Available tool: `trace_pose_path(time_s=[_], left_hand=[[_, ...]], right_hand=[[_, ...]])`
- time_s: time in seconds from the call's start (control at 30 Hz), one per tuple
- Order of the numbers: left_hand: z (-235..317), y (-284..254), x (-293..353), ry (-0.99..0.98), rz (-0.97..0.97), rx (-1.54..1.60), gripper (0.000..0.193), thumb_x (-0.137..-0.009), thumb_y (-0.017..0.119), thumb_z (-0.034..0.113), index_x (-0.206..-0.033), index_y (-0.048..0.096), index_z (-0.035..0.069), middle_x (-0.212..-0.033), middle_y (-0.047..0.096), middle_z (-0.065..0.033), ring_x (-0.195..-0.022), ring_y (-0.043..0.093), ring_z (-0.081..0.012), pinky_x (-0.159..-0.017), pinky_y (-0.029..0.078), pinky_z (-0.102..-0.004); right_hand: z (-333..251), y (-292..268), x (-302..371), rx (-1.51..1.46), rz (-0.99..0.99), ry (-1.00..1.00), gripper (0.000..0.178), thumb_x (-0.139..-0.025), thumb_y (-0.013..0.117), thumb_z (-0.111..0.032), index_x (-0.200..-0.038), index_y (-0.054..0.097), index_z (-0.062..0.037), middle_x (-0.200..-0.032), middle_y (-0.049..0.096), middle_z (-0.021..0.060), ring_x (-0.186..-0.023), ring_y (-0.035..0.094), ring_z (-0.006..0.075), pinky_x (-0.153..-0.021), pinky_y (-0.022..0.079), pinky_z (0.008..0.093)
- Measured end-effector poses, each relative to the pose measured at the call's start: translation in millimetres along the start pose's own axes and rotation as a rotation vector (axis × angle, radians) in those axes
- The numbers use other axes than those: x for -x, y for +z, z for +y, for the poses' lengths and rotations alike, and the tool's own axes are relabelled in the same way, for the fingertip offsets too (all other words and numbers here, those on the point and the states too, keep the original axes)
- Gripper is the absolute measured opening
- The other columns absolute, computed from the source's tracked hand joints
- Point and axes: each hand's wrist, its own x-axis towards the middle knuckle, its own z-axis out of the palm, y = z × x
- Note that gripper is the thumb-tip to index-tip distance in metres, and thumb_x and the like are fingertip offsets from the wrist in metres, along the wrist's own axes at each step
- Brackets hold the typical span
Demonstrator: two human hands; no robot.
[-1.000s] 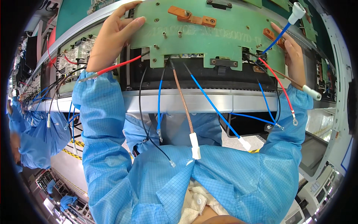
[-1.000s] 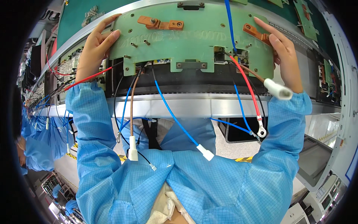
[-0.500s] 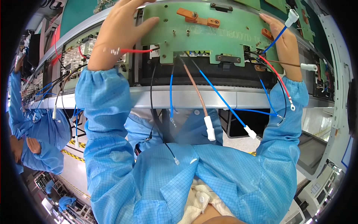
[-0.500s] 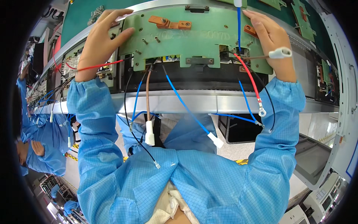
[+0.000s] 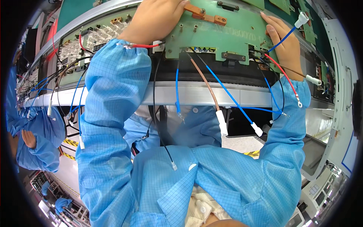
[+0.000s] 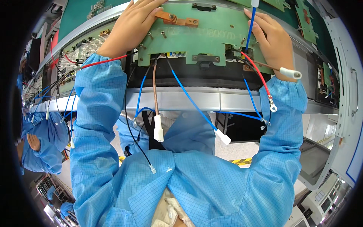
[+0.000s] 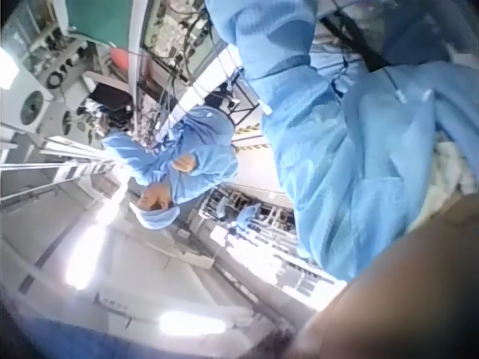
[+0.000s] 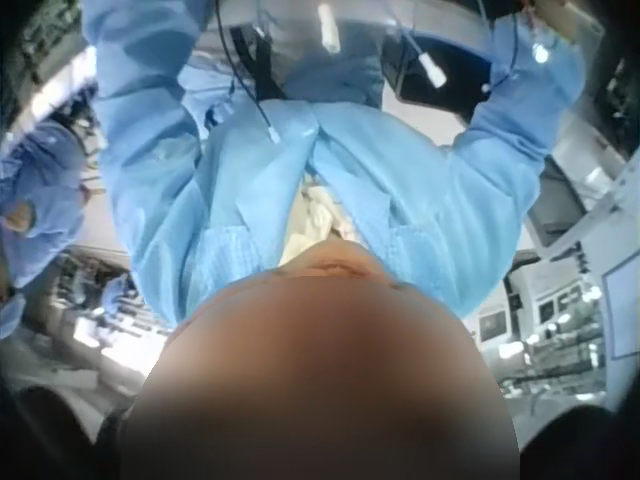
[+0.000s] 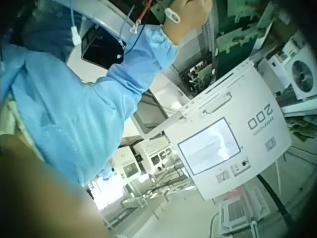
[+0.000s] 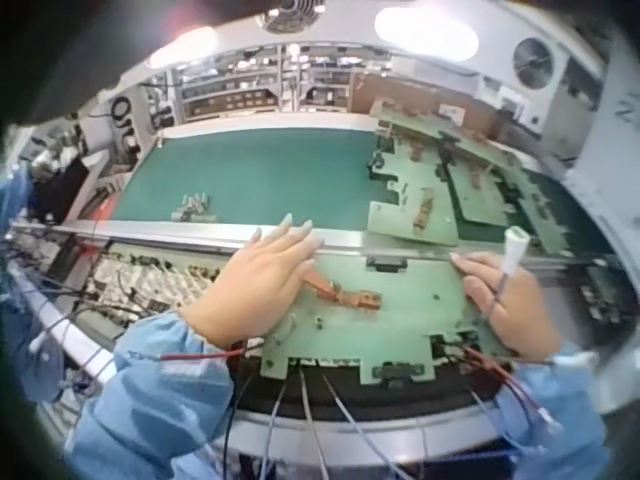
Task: Perform assembly, wiring, and soldering tasks on printed circuit boards at a manufacturing workstation.
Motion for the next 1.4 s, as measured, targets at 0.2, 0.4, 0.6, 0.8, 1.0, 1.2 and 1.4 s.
trace_pose_path(time_s=[0.2,0.4,0.6,0.8,1.0,1.2,1.4], left_hand=[[5.1,-4.7,-3.7,-0.055,-0.086,-0.013,0.041,-0.097,0.040,0.020,-0.133,0.046,0.004,-0.141,0.043,-0.0192,-0.135,0.031,-0.0392,-0.110,0.026,-0.0516],[4.1,-6.1,-5.4,-0.057,-0.149,-0.014,0.042,-0.096,0.040,0.022,-0.134,0.045,0.004,-0.143,0.040,-0.0194,-0.135,0.031,-0.0396,-0.108,0.026,-0.0553],[-22.6,39.1,4.9,0.121,0.314,-0.436,0.043,-0.098,0.044,0.029,-0.139,0.043,0.016,-0.137,0.049,-0.0109,-0.127,0.046,-0.0265,-0.099,0.040,-0.0493],[-13.8,33.4,12.0,-0.065,-0.023,-0.129,0.041,-0.101,0.033,0.032,-0.139,0.043,0.022,-0.152,0.029,-0.0077,-0.142,0.020,-0.0339,-0.110,0.018,-0.0611],[-22.5,34.2,11.1,-0.018,-0.030,-0.115,0.042,-0.101,0.032,0.034,-0.139,0.044,0.020,-0.150,0.032,-0.0094,-0.140,0.023,-0.0364,-0.108,0.023,-0.0615],[-46.6,43.4,6.7,0.054,0.037,-0.139,0.042,-0.101,0.031,0.033,-0.138,0.043,0.018,-0.148,0.036,-0.0095,-0.139,0.027,-0.0349,-0.108,0.026,-0.0591],[-29.5,29.0,1.2,0.034,0.020,-0.109,0.041,-0.101,0.032,0.030,-0.138,0.044,0.017,-0.145,0.042,-0.0088,-0.137,0.031,-0.0335,-0.108,0.026,-0.0585]], right_hand=[[-1.9,-1.0,4.3,0.049,0.029,0.039,0.034,-0.098,0.047,-0.029,-0.124,0.061,-0.0119,-0.108,0.065,0.0039,-0.086,0.061,0.0133,-0.078,0.045,0.0237],[7.9,4.9,4.9,-0.056,-0.053,0.143,0.031,-0.096,0.051,-0.025,-0.121,0.063,-0.0117,-0.110,0.068,0.0045,-0.114,0.057,0.0182,-0.088,0.043,0.0254],[-3.3,7.2,7.7,0.001,0.088,0.130,0.032,-0.096,0.051,-0.027,-0.121,0.063,-0.0113,-0.105,0.069,0.0062,-0.089,0.066,0.0172,-0.078,0.048,0.0281],[4.0,9.4,12.9,-0.003,0.033,0.007,0.034,-0.095,0.048,-0.028,-0.124,0.059,-0.0146,-0.110,0.065,0.0118,-0.089,0.065,0.0246,-0.080,0.048,0.0329],[2.8,19.5,-0.1,0.143,-0.060,0.056,0.036,-0.096,0.045,-0.033,-0.122,0.060,-0.0144,-0.113,0.064,0.0125,-0.101,0.060,0.0338,-0.084,0.047,0.0378],[-25.5,17.9,-7.9,0.070,-0.006,0.247,0.036,-0.096,0.043,-0.038,-0.116,0.066,-0.0174,-0.097,0.069,0.0104,-0.087,0.065,0.0267,-0.073,0.047,0.0324],[-21.1,13.4,-12.2,0.055,-0.044,0.357,0.032,-0.094,0.047,-0.036,-0.116,0.067,-0.0219,-0.076,0.064,0.0044,-0.067,0.060,0.0166,-0.063,0.045,0.0294]])
